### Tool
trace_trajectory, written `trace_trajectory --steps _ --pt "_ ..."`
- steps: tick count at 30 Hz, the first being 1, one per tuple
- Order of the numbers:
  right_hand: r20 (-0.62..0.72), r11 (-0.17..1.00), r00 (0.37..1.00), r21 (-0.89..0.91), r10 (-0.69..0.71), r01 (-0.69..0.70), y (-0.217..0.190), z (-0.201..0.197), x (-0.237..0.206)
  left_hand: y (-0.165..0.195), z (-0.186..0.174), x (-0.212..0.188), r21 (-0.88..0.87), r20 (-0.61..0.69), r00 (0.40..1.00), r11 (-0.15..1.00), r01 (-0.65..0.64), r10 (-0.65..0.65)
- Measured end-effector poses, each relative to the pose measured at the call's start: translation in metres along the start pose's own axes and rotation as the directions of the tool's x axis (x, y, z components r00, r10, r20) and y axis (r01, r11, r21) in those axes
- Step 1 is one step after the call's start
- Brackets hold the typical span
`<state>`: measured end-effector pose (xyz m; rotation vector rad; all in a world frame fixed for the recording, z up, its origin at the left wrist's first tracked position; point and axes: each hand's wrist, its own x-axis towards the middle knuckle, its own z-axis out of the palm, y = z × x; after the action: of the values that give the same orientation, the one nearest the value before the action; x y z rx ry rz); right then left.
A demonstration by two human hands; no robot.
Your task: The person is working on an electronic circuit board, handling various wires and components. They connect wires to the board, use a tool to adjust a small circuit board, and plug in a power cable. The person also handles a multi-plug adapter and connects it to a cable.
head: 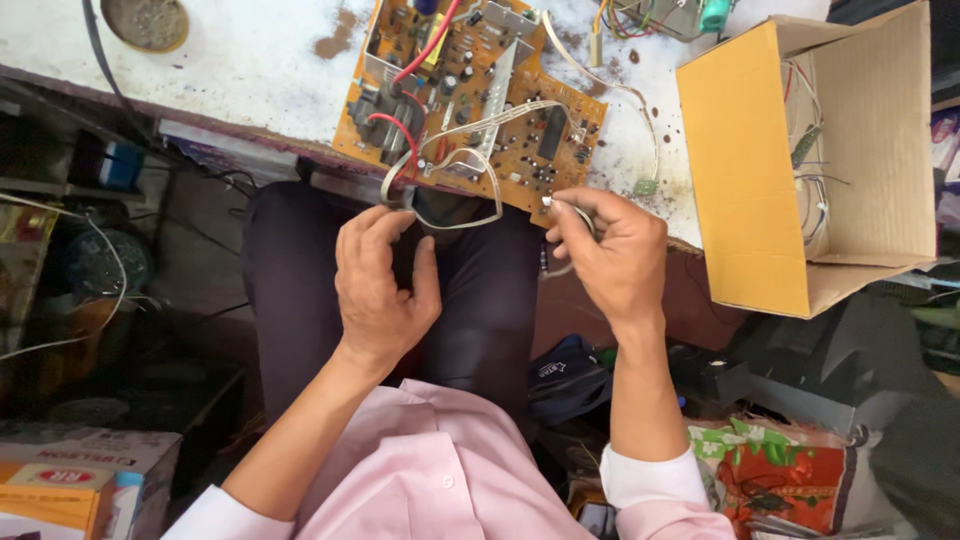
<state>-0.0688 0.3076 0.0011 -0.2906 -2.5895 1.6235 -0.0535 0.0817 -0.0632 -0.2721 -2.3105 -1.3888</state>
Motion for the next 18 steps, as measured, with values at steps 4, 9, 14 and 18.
trace_trajectory --steps 4,9,14,18 --pt "0.046 0.855 0.946 -0.416 -0.321 0.310 -0.020 0.010 0.007 -0.007 -0.006 0.005 0.055 -0.070 0.996 0.997 -0.045 0.049" --pt "0.176 0.765 0.909 -0.493 -0.377 0.413 -0.027 0.022 0.028 -0.018 -0.021 0.014 0.043 -0.092 0.995 0.999 -0.020 0.023" --pt "0.317 0.653 0.875 -0.582 -0.365 0.484 -0.030 0.025 0.037 -0.030 -0.031 0.013 -0.016 -0.099 0.993 0.998 0.062 -0.063" --pt "0.359 0.622 0.867 -0.605 -0.346 0.498 -0.031 0.029 0.039 -0.044 -0.029 0.004 -0.090 -0.096 0.971 0.974 0.210 -0.218"
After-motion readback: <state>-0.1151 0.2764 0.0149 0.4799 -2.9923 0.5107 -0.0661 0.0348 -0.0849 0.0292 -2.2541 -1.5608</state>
